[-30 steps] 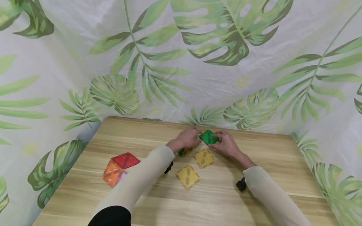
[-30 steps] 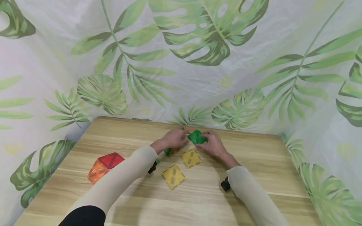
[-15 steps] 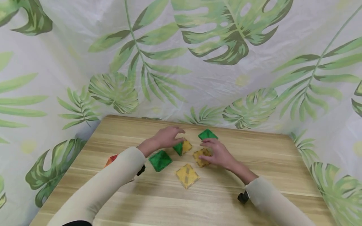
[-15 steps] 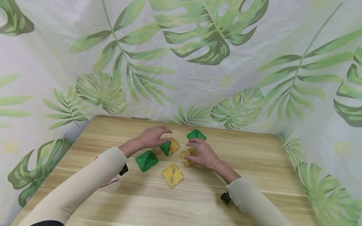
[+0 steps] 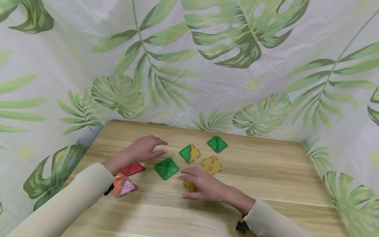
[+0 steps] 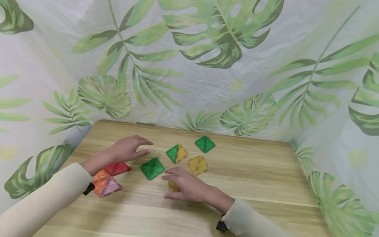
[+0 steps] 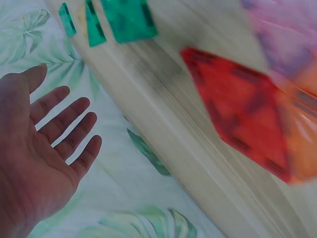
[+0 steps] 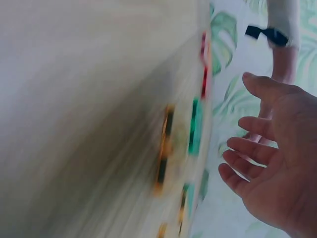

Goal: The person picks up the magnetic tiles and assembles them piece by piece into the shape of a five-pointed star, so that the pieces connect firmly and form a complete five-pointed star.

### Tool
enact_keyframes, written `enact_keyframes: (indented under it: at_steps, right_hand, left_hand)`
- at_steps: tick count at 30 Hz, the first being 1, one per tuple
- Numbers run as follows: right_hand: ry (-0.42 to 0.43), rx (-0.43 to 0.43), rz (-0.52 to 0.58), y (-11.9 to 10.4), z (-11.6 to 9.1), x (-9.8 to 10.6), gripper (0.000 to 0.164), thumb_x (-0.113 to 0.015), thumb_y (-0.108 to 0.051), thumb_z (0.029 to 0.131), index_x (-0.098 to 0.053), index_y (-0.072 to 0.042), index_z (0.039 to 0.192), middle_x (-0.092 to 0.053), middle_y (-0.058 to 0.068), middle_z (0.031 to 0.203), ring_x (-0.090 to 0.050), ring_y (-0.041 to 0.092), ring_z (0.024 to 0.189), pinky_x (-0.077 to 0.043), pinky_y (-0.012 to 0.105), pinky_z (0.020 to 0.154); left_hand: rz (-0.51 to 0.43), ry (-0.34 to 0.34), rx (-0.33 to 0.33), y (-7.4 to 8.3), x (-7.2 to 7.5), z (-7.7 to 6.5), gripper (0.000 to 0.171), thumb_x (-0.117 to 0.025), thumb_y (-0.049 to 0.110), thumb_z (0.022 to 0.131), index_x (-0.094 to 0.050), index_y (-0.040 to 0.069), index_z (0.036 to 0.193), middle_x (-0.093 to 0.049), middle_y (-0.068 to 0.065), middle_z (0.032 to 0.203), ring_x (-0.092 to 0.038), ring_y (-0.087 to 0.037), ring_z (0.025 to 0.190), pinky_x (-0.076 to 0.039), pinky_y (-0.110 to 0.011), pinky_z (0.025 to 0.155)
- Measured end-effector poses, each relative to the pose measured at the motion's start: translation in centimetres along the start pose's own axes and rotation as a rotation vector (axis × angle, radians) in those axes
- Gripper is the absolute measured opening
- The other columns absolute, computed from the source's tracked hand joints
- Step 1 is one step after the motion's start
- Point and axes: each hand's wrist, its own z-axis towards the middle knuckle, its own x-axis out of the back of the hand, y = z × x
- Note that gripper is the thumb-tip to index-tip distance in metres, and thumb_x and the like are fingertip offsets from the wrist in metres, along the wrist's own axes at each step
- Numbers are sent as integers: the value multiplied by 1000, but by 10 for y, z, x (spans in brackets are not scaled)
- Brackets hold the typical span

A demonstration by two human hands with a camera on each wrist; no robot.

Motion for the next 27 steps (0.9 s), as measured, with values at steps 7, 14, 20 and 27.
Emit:
enact_keyframes:
  at_steps: [7,14,20,27]
  right_hand:
    - [-103,130,-51,-29,24,-22,73,-65,-55,102,-50,-11,157,-43,11,166,-39,27,154,-34,39,125]
    - [-240,123,-74,-46,43,-43,79,-49,-65,105,-33,-19,167,-28,7,174,-22,23,161,-22,34,129]
    - [-325,74,-80,-56,53,-51,84,-43,-71,104,-19,-26,171,-14,3,177,-11,20,163,-16,33,130]
    - [-380,44,-118,-68,70,-57,88,-39,-76,102,-11,-30,171,-5,-1,178,-2,18,164,-11,31,130]
  left_hand:
    - [-20,4,-38,-21,1,-36,43,-64,38,107,-71,9,137,-69,-17,138,-62,-41,130,-50,-61,106]
    - [-41,24,-80,-42,-7,-68,44,-67,34,105,-70,5,138,-65,-20,142,-62,-43,130,-49,-63,106]
    - [-65,-2,-39,-56,-16,-86,51,-62,42,107,-65,7,144,-59,-20,151,-56,-45,137,-46,-66,109]
    - [-80,13,-35,-69,-27,-97,53,-66,43,104,-64,10,147,-55,-20,155,-52,-46,140,-46,-67,108]
